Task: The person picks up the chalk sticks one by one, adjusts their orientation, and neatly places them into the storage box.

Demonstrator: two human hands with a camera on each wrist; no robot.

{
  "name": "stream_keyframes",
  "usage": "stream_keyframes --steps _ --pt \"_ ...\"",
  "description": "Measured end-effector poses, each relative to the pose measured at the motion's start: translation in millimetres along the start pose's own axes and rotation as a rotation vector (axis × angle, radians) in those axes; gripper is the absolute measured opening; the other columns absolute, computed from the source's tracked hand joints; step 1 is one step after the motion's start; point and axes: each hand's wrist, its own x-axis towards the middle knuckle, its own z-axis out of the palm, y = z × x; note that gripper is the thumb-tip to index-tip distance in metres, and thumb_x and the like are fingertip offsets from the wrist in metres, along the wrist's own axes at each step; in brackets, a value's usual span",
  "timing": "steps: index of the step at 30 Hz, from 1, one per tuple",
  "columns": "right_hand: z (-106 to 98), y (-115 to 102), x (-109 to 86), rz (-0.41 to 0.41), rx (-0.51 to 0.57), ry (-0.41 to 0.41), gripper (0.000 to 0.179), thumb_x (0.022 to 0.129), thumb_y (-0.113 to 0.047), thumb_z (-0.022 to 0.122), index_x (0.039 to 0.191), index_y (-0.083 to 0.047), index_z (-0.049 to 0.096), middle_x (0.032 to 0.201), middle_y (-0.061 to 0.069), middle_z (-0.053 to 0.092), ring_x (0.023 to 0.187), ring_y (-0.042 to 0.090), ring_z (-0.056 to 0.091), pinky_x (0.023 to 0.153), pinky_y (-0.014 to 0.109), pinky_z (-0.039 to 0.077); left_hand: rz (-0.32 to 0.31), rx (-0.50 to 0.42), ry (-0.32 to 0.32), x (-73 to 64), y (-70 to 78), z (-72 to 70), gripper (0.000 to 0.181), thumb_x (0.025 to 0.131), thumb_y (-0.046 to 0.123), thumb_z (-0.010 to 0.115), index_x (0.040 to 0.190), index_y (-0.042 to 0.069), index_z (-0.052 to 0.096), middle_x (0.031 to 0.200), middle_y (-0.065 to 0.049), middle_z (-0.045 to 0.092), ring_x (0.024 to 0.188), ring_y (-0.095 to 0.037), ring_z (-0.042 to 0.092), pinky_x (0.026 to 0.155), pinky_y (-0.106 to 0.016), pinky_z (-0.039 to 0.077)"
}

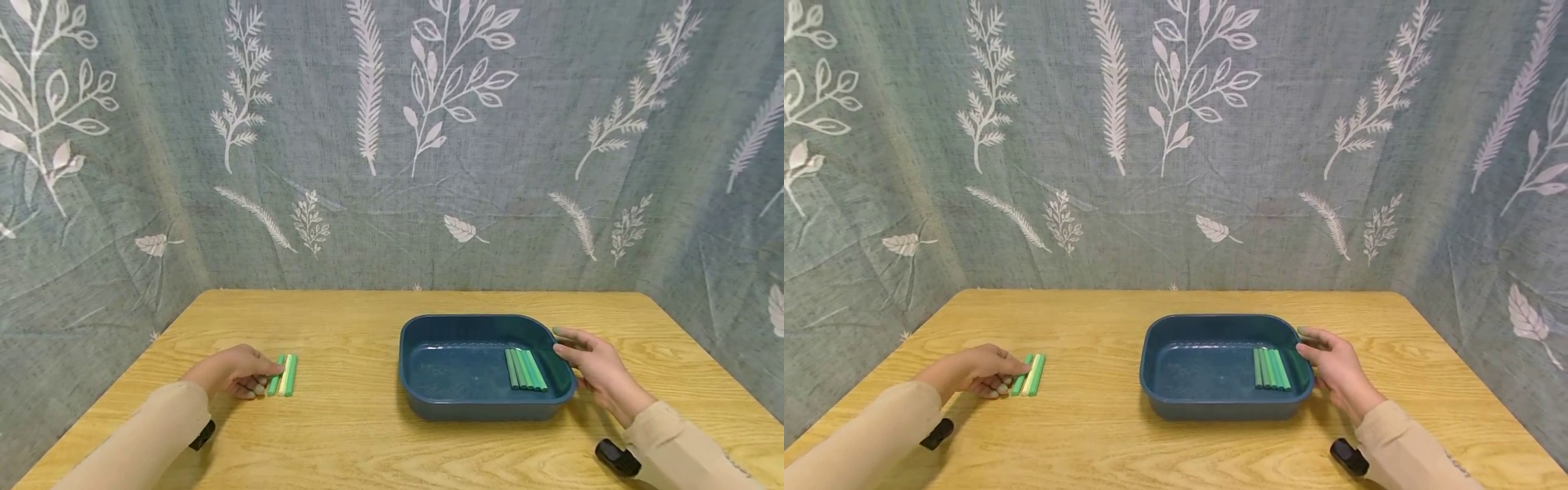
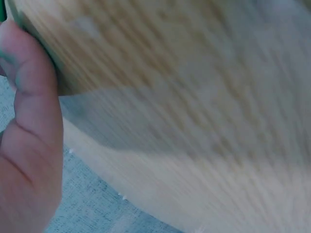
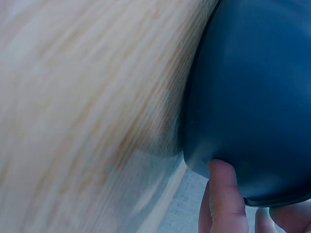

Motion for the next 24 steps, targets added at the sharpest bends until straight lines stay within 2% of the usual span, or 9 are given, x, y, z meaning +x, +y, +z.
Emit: stream_keyframes --steps 6,13,24 --pt "0.1 -0.1 -0.8 0.004 0.004 -0.007 0.056 0.103 -0.018 0.051 0.150 0.003 0.030 0.145 0.028 0.036 0.086 0.004 0.059 0.058 0.027 0.054 -0.024 -0.002 0.040 2.2 -1.4 2.1 0.026 0.100 0.021 0.057 0.077 0.009 0.056 0.064 0.000 0.052 0.056 -0.009 0.054 0.055 -0.021 0.048" --pt "-0.5 -0.7 0.1 0.000 0.003 -0.002 0.055 0.103 -0.018 0.050 0.150 0.003 0.029 0.145 0.027 0.036 0.085 0.003 0.060 0.055 0.026 0.053 -0.037 0.052 0.111 2.7 4.4 4.8 0.037 0.098 0.025 0.060 0.066 0.010 0.053 0.059 0.002 0.052 0.053 -0.008 0.053 0.055 -0.022 0.048" --pt "0.0 -0.2 0.1 0.002 -0.008 -0.002 0.056 0.103 -0.019 0.050 0.150 0.003 0.029 0.146 0.028 0.034 0.086 0.002 0.058 0.058 0.027 0.053 -0.038 0.064 0.133 1.5 3.8 5.4 0.034 0.098 0.021 0.058 0.065 0.011 0.053 0.060 0.001 0.049 0.054 -0.010 0.050 0.055 -0.023 0.048"
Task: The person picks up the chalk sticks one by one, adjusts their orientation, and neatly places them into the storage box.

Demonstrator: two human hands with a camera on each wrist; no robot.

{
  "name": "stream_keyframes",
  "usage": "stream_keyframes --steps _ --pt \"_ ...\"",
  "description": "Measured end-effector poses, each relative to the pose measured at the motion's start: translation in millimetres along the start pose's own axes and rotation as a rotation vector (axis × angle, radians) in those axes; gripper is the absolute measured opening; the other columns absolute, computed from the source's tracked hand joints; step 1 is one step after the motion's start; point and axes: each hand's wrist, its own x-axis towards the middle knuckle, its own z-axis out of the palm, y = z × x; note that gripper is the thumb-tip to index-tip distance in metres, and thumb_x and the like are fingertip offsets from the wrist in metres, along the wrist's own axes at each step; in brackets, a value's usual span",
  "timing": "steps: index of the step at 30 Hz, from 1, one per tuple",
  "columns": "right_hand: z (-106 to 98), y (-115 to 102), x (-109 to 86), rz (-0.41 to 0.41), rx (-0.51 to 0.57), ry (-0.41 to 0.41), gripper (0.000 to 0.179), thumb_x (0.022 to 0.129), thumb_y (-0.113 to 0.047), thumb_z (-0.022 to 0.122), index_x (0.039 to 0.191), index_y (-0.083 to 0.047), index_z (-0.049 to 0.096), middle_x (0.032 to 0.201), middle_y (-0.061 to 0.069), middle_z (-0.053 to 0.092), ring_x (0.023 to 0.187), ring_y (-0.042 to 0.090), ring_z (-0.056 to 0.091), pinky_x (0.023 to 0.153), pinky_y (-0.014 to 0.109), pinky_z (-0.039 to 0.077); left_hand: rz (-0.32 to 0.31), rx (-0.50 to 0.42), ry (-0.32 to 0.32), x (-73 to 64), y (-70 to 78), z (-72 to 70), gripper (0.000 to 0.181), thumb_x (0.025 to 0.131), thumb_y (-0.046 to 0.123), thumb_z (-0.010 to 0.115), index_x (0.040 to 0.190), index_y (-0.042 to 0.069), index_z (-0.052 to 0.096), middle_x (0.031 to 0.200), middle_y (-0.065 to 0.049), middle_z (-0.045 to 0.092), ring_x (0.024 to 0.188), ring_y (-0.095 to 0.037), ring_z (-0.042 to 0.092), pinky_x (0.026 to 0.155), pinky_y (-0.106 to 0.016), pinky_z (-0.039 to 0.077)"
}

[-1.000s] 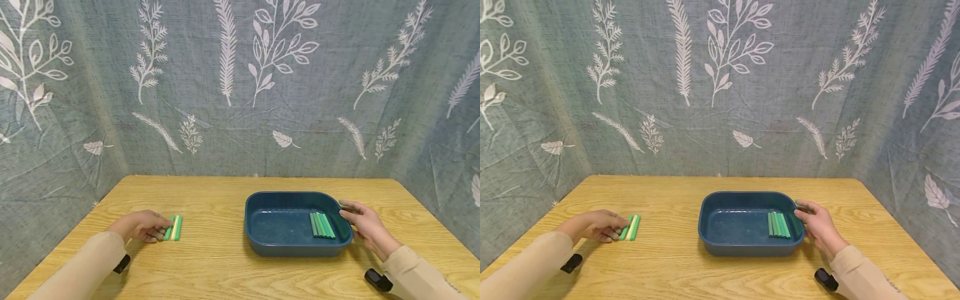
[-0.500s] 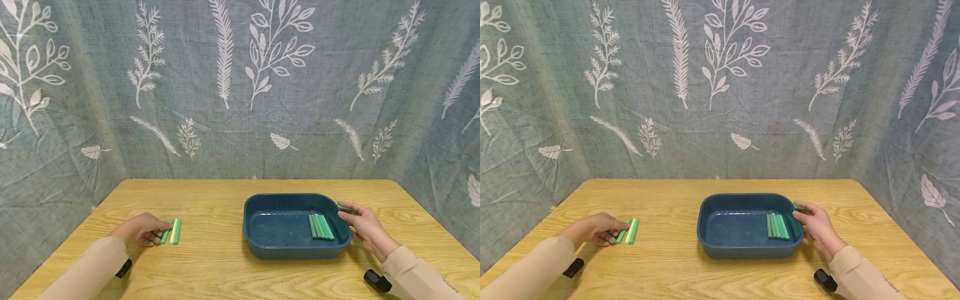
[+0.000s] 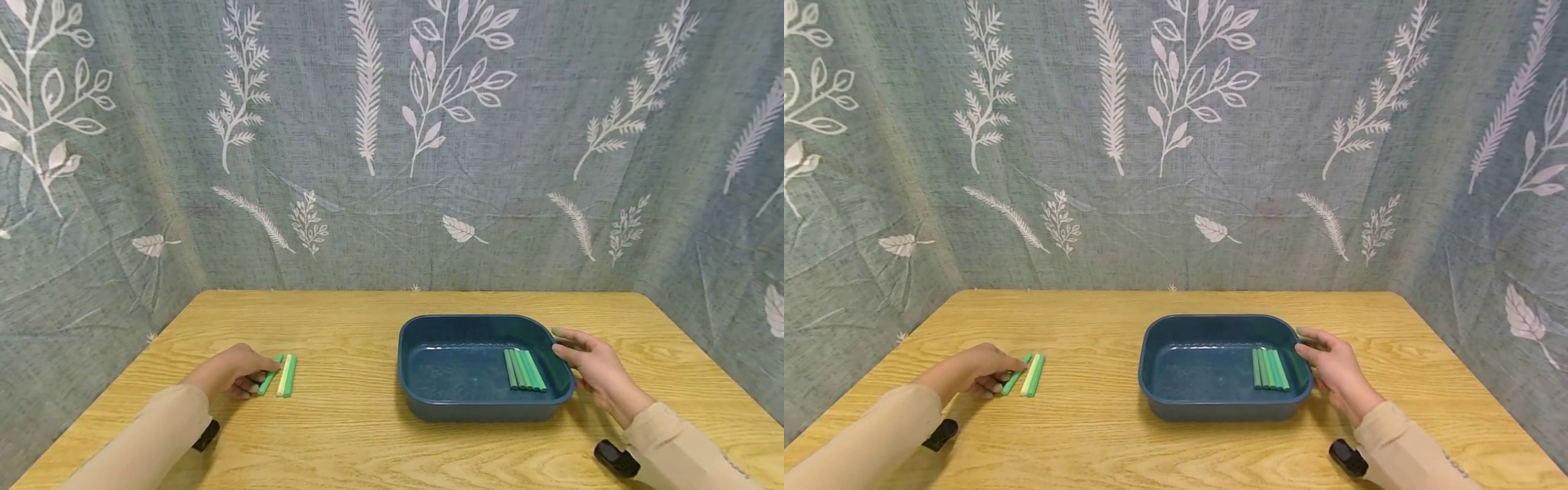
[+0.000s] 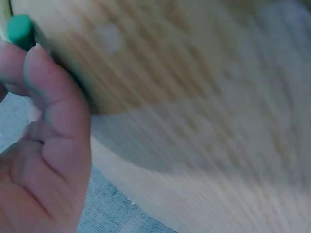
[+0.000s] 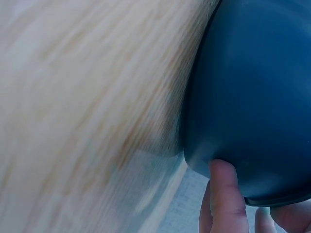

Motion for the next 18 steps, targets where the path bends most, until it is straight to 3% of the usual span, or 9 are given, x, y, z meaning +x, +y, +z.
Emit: stream_keyframes --steps 5,10,14,16,18 --pt "0 0 -0.3 -0.003 0.002 0.000 0.056 0.103 -0.019 0.050 0.150 0.003 0.029 0.146 0.028 0.034 0.086 0.002 0.059 0.058 0.027 0.053 0.014 -0.041 0.006 -5.2 2.7 -2.6 0.029 0.097 0.019 0.055 0.070 0.008 0.057 0.065 -0.001 0.050 0.058 -0.012 0.047 0.057 -0.023 0.046" --pt "-1 0 -0.1 0.003 0.021 -0.014 0.056 0.104 -0.019 0.049 0.151 0.003 0.027 0.147 0.028 0.031 0.087 0.001 0.058 0.062 0.028 0.055 0.042 -0.121 -0.026 -4.2 -2.3 -7.8 0.024 0.099 0.020 0.054 0.094 -0.001 0.063 0.082 -0.006 0.058 0.066 -0.014 0.052 0.062 -0.026 0.048" --pt "-1 0 1.0 0.005 0.019 -0.017 0.056 0.104 -0.019 0.049 0.151 0.002 0.027 0.148 0.028 0.030 0.089 0.002 0.057 0.063 0.028 0.055 0.064 -0.197 -0.079 -4.1 -6.7 -10.4 0.044 0.102 0.022 0.051 0.124 -0.017 0.049 0.104 -0.019 0.061 0.075 -0.016 0.058 0.068 -0.027 0.052" --pt "-1 1 1.0 0.004 0.012 -0.016 0.056 0.104 -0.020 0.049 0.151 0.002 0.027 0.148 0.028 0.030 0.089 0.001 0.057 0.062 0.028 0.055 0.082 -0.243 -0.113 -4.8 -8.0 -10.6 0.055 0.103 0.023 0.049 0.134 -0.019 0.036 0.114 -0.023 0.058 0.080 -0.015 0.059 0.070 -0.027 0.053" --pt "-2 0 0.9 0.002 0.008 -0.015 0.056 0.104 -0.020 0.049 0.151 0.003 0.028 0.148 0.028 0.031 0.089 0.001 0.057 0.062 0.028 0.055 0.105 -0.306 -0.154 -6.3 -8.9 -9.7 0.055 0.104 0.025 0.045 0.137 -0.018 0.033 0.118 -0.022 0.056 0.084 -0.015 0.058 0.073 -0.027 0.052"
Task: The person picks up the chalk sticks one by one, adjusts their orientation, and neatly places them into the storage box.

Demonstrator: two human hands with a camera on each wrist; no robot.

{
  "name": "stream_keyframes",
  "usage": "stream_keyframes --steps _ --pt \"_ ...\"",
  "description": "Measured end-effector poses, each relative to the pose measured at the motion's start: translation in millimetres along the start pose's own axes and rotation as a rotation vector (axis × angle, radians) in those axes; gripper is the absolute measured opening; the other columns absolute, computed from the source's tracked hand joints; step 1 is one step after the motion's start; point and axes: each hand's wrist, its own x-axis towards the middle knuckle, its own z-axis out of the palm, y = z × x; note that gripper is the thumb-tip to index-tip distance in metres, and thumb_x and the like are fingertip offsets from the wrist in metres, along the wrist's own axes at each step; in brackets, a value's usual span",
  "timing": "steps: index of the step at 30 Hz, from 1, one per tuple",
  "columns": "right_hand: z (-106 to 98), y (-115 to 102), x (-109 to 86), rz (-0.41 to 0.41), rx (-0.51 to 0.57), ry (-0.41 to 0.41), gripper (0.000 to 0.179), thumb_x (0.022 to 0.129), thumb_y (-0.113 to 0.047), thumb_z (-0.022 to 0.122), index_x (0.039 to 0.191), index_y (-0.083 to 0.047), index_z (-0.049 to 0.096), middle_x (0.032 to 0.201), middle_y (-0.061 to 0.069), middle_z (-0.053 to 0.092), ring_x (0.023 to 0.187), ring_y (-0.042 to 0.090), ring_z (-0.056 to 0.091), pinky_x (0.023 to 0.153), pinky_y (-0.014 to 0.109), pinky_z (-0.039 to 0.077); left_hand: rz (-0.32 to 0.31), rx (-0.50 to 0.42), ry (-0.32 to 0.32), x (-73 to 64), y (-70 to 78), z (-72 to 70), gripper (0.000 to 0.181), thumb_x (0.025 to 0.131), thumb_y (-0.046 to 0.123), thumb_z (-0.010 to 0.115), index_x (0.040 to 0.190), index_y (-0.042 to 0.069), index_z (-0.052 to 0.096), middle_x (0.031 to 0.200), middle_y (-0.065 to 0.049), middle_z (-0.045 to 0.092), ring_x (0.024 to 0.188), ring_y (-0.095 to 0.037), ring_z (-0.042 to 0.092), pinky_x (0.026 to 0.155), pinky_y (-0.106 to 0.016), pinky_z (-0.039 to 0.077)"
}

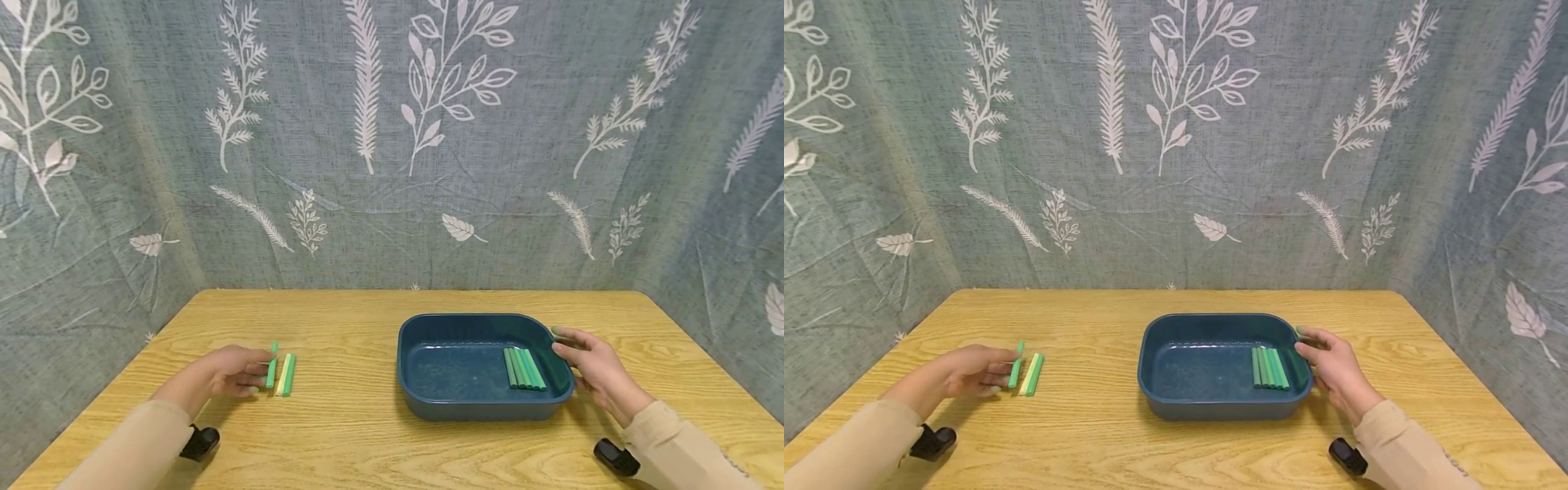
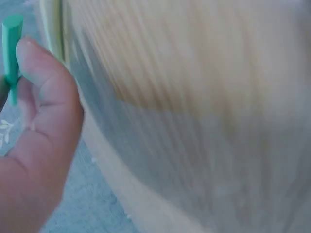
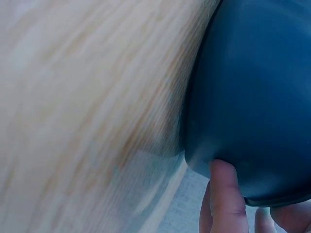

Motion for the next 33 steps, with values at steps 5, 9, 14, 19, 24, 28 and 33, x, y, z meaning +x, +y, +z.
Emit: stream_keyframes --steps 5,9,14,19,24,28,33 --pt "0 -1 -0.9 -0.004 0.001 -0.001 0.056 0.104 -0.020 0.049 0.151 0.002 0.028 0.148 0.028 0.031 0.089 0.000 0.058 0.060 0.027 0.054 0.060 -0.269 -0.099 -2.3 -0.8 7.1 0.026 0.106 0.025 0.042 0.113 0.004 0.056 0.106 -0.005 0.058 0.087 -0.012 0.059 0.078 -0.026 0.053" --pt "0 -1 -0.9 -0.006 0.003 -0.003 0.056 0.104 -0.020 0.049 0.150 0.003 0.028 0.147 0.028 0.032 0.088 0.000 0.058 0.060 0.028 0.055 0.092 -0.419 -0.152 -5.4 1.6 14.8 0.018 0.106 0.023 0.043 0.106 0.010 0.056 0.100 -0.002 0.060 0.090 -0.012 0.063 0.084 -0.027 0.054" --pt "0 -1 -0.5 0.003 0.002 0.009 0.055 0.104 -0.019 0.050 0.150 0.003 0.030 0.146 0.027 0.034 0.088 0.001 0.058 0.059 0.027 0.054 0.110 -0.458 -0.161 -8.5 8.5 25.6 0.017 0.106 0.023 0.042 0.109 0.009 0.052 0.102 -0.001 0.057 0.090 -0.011 0.061 0.086 -0.028 0.053" --pt "0 0 -1.8 0.008 -0.003 0.004 0.055 0.103 -0.019 0.050 0.150 0.003 0.030 0.146 0.027 0.035 0.088 0.002 0.057 0.060 0.028 0.054 0.124 -0.510 -0.194 -11.1 13.7 37.7 0.017 0.106 0.022 0.043 0.103 0.012 0.057 0.099 -0.001 0.058 0.086 -0.011 0.061 0.082 -0.025 0.054" --pt "0 1 -3.0 0.013 -0.011 0.007 0.056 0.103 -0.020 0.051 0.149 0.003 0.031 0.144 0.025 0.038 0.088 0.003 0.057 0.062 0.029 0.054 0.129 -0.557 -0.214 -16.8 19.7 48.8 0.018 0.106 0.021 0.043 0.100 0.013 0.058 0.098 -0.001 0.058 0.087 -0.012 0.061 0.084 -0.026 0.053" --pt "-1 0 -2.1 0.010 -0.007 0.009 0.056 0.102 -0.021 0.052 0.149 0.002 0.032 0.143 0.024 0.039 0.089 0.003 0.057 0.061 0.028 0.054 0.155 -0.555 -0.225 -20.2 25.7 57.9 0.017 0.106 0.021 0.044 0.101 0.013 0.058 0.098 -0.002 0.058 0.087 -0.012 0.062 0.085 -0.027 0.054" --pt "-1 0 -1.4 0.005 -0.001 0.011 0.055 0.103 -0.020 0.052 0.149 0.003 0.032 0.143 0.025 0.038 0.088 0.004 0.057 0.061 0.028 0.054 0.167 -0.536 -0.236 -22.7 33.3 70.9 0.015 0.106 0.021 0.044 0.105 0.010 0.055 0.098 -0.003 0.058 0.087 -0.012 0.063 0.085 -0.027 0.054"
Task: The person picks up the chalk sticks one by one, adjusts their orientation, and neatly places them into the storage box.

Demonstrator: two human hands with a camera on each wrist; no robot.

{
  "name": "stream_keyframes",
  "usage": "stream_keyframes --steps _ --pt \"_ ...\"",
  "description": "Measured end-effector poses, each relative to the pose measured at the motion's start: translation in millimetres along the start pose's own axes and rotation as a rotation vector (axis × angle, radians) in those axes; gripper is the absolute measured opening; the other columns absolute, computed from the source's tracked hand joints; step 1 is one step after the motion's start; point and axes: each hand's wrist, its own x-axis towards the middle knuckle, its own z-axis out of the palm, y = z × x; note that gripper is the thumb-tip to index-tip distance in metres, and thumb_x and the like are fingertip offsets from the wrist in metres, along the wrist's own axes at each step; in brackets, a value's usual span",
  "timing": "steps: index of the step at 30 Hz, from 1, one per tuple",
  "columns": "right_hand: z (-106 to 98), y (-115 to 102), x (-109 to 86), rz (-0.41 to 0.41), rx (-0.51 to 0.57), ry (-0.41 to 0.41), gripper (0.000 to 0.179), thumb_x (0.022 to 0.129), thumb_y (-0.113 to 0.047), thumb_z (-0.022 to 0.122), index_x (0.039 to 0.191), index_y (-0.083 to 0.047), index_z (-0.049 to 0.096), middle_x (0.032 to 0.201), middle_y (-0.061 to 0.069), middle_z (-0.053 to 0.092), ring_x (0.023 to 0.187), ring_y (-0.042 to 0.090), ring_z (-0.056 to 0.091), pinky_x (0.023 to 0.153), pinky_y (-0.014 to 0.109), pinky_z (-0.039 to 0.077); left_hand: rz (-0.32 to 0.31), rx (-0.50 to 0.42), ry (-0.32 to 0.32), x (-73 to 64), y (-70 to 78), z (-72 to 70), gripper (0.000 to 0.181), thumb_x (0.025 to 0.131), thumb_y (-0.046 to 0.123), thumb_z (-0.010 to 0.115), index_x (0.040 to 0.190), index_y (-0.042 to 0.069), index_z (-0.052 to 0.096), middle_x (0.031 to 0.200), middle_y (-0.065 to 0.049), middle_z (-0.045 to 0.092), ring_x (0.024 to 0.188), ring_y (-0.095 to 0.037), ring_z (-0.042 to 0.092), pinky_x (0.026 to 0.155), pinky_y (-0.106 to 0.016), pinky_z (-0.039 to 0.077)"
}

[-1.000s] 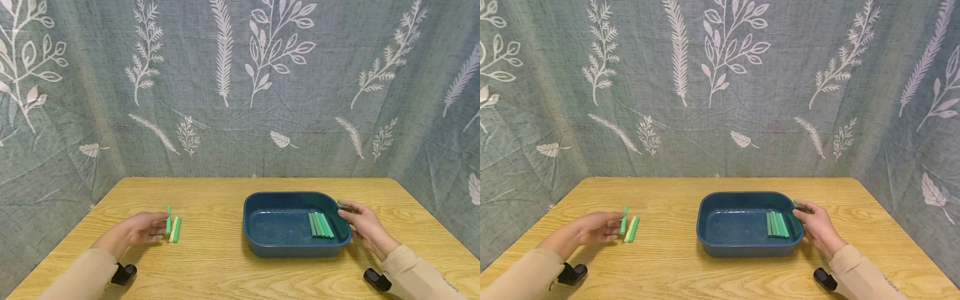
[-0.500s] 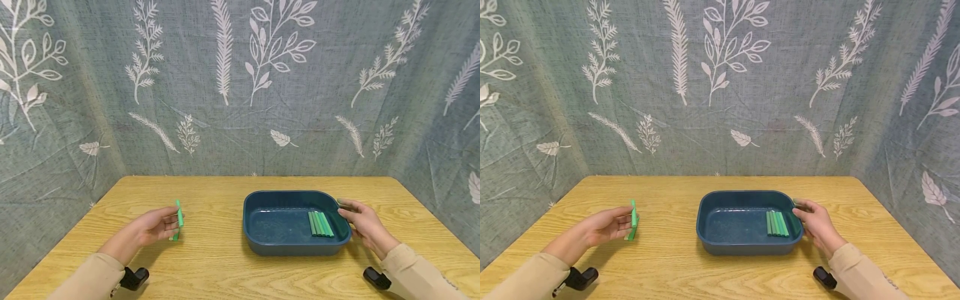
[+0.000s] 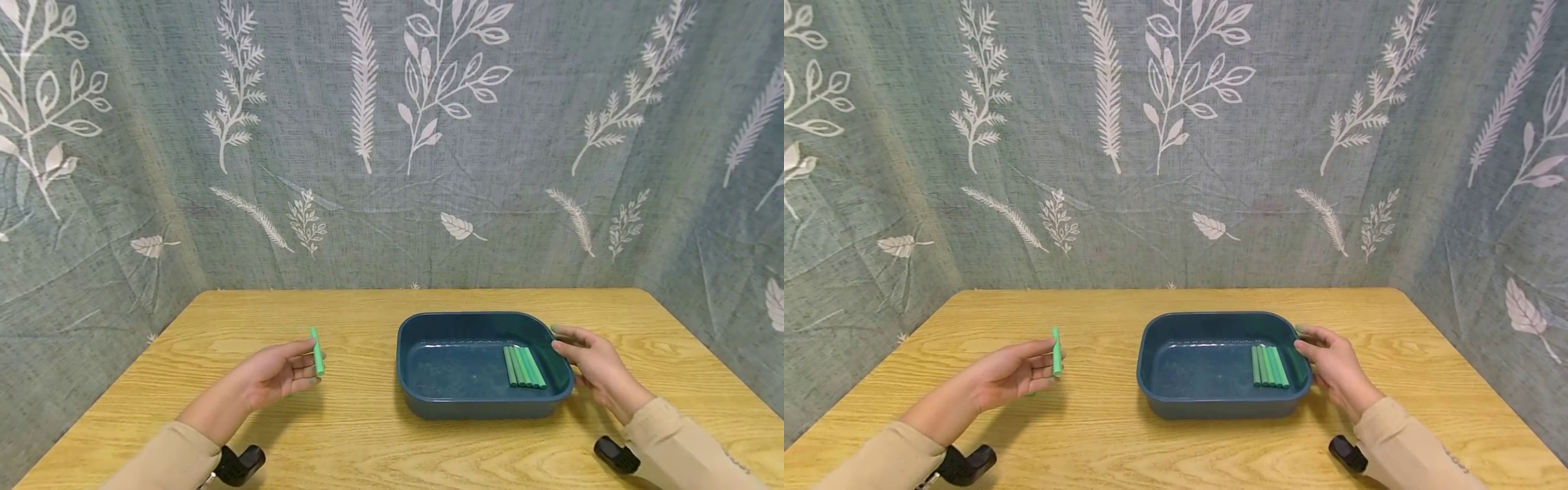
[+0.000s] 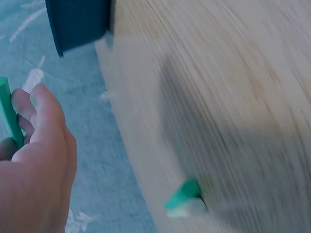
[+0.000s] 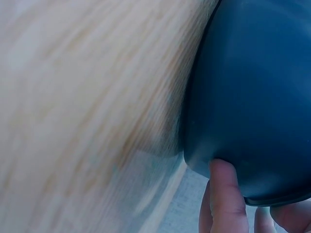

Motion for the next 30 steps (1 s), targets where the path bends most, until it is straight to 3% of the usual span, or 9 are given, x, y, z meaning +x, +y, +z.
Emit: stream_keyframes --steps 8,18,22,30 --pt "-1 1 0.9 -0.003 0.014 -0.009 0.055 0.103 -0.020 0.052 0.149 0.003 0.031 0.141 0.023 0.040 0.087 0.004 0.058 0.061 0.028 0.054 0.011 -0.015 0.011 2.9 1.2 23.9 0.015 0.106 0.018 0.044 0.106 0.007 0.054 0.102 -0.005 0.057 0.090 -0.013 0.063 0.090 -0.029 0.052" --pt "-2 1 1.9 0.000 0.033 -0.005 0.055 0.102 -0.019 0.053 0.148 0.003 0.033 0.139 0.022 0.043 0.086 0.005 0.058 0.062 0.029 0.054 0.029 -0.038 0.061 11.4 4.5 57.7 0.028 0.106 0.016 0.041 0.126 -0.004 0.041 0.115 -0.014 0.050 0.100 -0.018 0.062 0.097 -0.031 0.049" --pt "-2 1 2.1 0.004 0.036 -0.005 0.055 0.102 -0.019 0.053 0.148 0.003 0.033 0.136 0.020 0.045 0.086 0.004 0.058 0.062 0.029 0.055 0.042 -0.021 0.058 15.2 5.3 70.9 0.032 0.107 0.015 0.040 0.130 -0.007 0.038 0.113 -0.014 0.049 0.102 -0.018 0.060 0.098 -0.030 0.048" --pt "-2 1 2.4 0.008 0.040 -0.008 0.055 0.102 -0.019 0.053 0.148 0.003 0.032 0.131 0.015 0.049 0.086 0.004 0.058 0.062 0.028 0.055 0.061 0.030 0.042 24.6 8.7 92.3 0.027 0.107 0.014 0.040 0.124 -0.007 0.044 0.112 -0.013 0.049 0.106 -0.020 0.057 0.099 -0.029 0.047"
